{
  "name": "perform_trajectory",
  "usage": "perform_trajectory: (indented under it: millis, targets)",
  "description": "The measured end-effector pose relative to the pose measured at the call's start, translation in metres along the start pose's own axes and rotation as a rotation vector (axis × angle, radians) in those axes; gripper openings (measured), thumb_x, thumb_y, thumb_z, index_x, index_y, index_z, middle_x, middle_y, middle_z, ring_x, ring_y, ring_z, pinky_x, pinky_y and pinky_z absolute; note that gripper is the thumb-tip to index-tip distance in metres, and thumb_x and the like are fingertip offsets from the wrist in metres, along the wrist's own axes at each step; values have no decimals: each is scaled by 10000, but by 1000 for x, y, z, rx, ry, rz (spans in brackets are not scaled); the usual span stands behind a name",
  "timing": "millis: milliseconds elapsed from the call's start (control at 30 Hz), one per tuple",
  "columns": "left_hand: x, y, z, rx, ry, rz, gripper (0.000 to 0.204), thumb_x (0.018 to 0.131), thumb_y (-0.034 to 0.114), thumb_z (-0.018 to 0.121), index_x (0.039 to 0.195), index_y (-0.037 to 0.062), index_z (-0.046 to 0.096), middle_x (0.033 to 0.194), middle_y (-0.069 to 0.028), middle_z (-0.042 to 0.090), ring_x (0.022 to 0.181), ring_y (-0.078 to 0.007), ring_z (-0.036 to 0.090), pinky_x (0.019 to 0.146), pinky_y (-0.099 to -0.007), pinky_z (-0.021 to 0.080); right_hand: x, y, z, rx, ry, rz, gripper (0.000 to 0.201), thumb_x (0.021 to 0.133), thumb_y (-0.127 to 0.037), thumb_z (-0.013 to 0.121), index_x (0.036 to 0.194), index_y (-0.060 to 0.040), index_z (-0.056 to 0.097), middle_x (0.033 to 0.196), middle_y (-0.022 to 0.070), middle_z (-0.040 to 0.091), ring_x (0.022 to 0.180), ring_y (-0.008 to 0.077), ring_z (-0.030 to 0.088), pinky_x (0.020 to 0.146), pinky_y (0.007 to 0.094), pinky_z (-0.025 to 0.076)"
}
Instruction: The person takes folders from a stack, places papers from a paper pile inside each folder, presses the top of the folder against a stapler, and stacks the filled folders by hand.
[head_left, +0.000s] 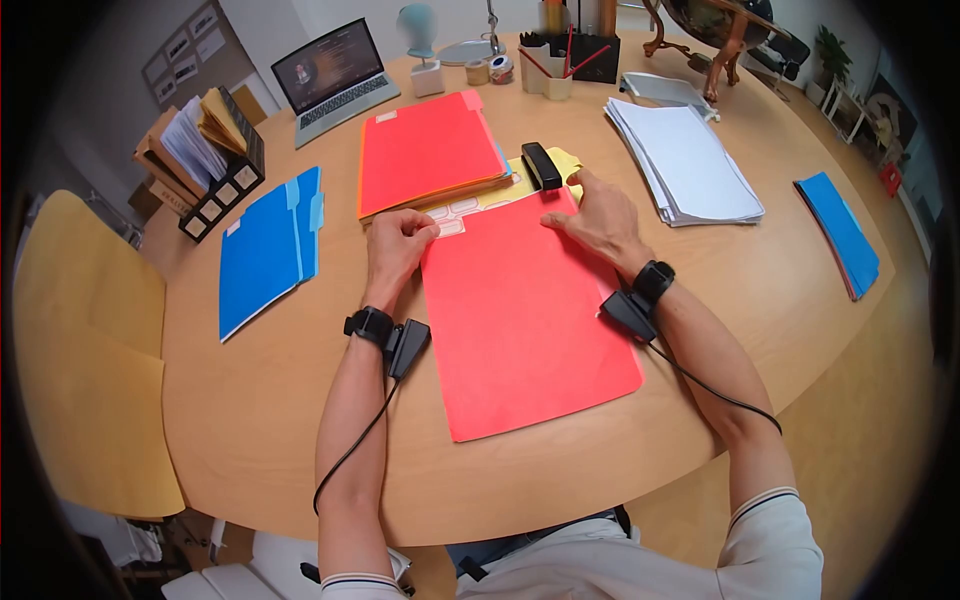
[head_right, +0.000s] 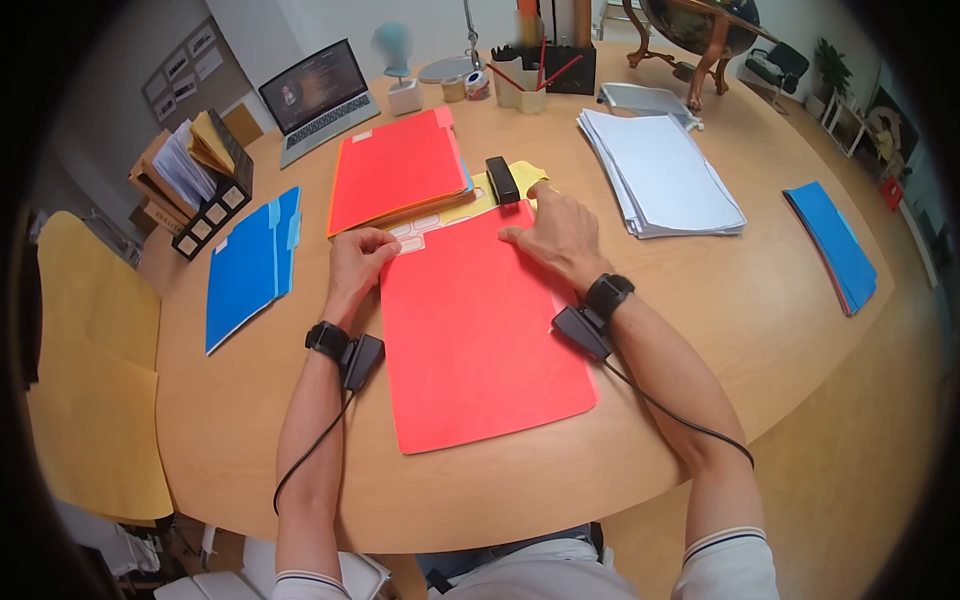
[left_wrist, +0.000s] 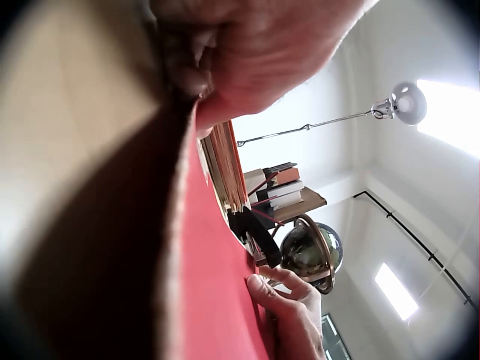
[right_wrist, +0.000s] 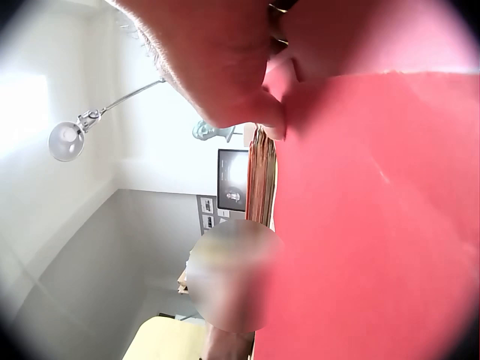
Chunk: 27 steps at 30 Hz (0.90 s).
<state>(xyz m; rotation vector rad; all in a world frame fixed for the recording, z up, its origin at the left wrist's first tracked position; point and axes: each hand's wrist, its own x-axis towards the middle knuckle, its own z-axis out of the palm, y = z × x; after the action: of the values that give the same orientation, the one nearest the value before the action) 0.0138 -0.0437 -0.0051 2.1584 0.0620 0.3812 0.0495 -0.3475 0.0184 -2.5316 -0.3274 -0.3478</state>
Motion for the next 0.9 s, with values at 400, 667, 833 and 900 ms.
perform_trajectory:
  millis: [400,667,833,900]
  targets:
    - [-21,27,-38,-86,-497,-97,103,814,125,797,821,29,760,674,-2,665,540,-40,521,491,-192,369,14,20,-36,563,-678,113,243,756,-174,854,660,-66,658,543,-27,539,446,74,451,423,275,304]
    - [-28,26,-46,-467,-425,-184,456,937,292,716,1294,23,629,872,-10,696,615,-55,605,532,-214,483,16,32,-32,841,-716,184,179,850,-119,773,787,-61,615,591,-51,521,438,35,417,401,223,264]
    - [-21,7,-43,-973,-337,-234,888,922,720,519,1447,5,480,1136,-159,687,869,-194,709,685,-307,605,22,59,-18,1358,-518,222,148,974,-173,691,958,-38,630,686,-6,613,411,45,412,398,216,306]
    - [-24,9,-44,-1092,-195,-272,1035,866,857,451,1437,-5,491,1194,-210,673,956,-246,719,734,-344,625,25,63,-12,1481,-361,213,163,1029,-213,632,1018,-52,612,764,4,657,487,55,536,452,192,443]
